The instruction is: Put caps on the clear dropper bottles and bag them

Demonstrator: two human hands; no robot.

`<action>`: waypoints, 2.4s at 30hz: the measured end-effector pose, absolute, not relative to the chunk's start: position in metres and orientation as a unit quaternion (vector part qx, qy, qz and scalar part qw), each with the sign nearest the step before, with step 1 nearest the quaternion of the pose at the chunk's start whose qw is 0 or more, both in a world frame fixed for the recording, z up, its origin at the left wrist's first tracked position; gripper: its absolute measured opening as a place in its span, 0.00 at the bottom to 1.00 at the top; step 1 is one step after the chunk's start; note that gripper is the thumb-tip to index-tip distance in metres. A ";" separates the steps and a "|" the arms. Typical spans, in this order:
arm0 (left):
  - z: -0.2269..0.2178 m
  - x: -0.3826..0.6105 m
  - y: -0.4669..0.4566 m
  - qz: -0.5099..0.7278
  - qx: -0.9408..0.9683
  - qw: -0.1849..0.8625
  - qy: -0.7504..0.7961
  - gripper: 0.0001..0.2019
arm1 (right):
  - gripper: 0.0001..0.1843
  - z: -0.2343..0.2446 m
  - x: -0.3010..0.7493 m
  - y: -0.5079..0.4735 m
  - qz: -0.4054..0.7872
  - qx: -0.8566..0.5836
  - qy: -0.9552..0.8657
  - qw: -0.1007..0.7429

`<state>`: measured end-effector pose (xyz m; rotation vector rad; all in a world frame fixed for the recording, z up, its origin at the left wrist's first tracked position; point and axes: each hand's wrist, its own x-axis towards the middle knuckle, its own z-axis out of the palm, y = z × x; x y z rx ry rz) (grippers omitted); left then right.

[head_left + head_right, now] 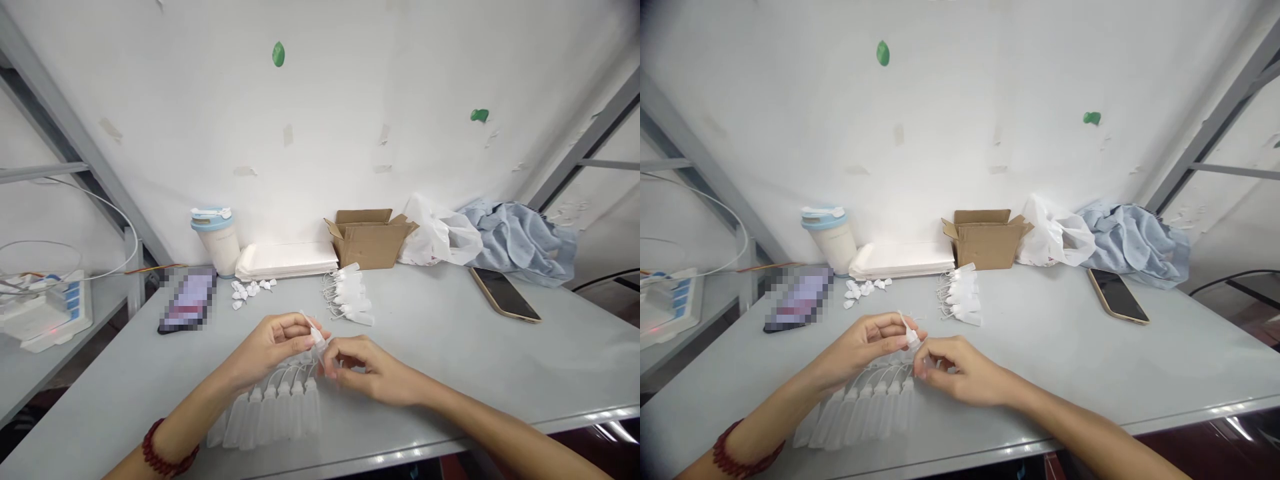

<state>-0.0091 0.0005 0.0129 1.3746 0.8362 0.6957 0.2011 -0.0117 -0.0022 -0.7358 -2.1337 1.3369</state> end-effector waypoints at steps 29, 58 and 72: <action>0.013 -0.005 -0.006 0.328 0.716 0.439 0.433 0.08 | 0.16 -0.016 0.203 0.002 0.644 -0.262 -0.644 0.320; 0.013 -0.004 -0.007 0.272 0.710 0.481 0.437 0.15 | 0.15 -0.015 0.204 0.002 0.598 -0.268 -0.674 0.341; 0.005 -0.004 -0.003 0.250 0.646 0.568 0.446 0.20 | 0.09 -0.031 0.205 0.005 0.081 -0.271 -0.887 0.364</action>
